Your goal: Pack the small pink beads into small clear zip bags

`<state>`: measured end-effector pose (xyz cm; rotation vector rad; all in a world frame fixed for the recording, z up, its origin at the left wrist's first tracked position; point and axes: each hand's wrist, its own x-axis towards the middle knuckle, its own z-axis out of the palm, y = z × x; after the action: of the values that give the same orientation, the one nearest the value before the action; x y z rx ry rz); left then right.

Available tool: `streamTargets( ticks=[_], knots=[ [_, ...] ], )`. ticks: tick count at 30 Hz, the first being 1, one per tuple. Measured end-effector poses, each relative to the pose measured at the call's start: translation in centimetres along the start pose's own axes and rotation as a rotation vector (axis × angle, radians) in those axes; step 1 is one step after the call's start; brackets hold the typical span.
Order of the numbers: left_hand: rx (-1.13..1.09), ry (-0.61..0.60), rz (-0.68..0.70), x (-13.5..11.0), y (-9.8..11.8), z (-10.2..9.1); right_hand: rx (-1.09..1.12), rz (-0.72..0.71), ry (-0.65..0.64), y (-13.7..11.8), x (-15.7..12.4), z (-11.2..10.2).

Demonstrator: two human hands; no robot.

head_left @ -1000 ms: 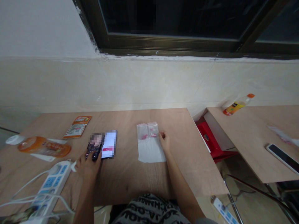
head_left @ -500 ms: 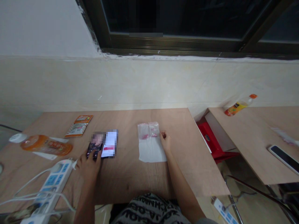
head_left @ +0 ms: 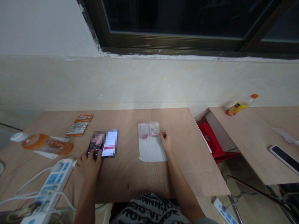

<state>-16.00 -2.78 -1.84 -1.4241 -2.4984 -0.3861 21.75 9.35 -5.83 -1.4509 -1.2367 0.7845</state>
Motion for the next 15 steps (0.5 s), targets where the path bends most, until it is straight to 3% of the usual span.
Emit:
streamTargets(
  ticks=[15],
  knots=[
    [0.001, 0.016, -0.001, -0.10, -0.30, 0.43, 0.005, 0.012, 0.001, -0.27, -0.09, -0.03]
  ],
)
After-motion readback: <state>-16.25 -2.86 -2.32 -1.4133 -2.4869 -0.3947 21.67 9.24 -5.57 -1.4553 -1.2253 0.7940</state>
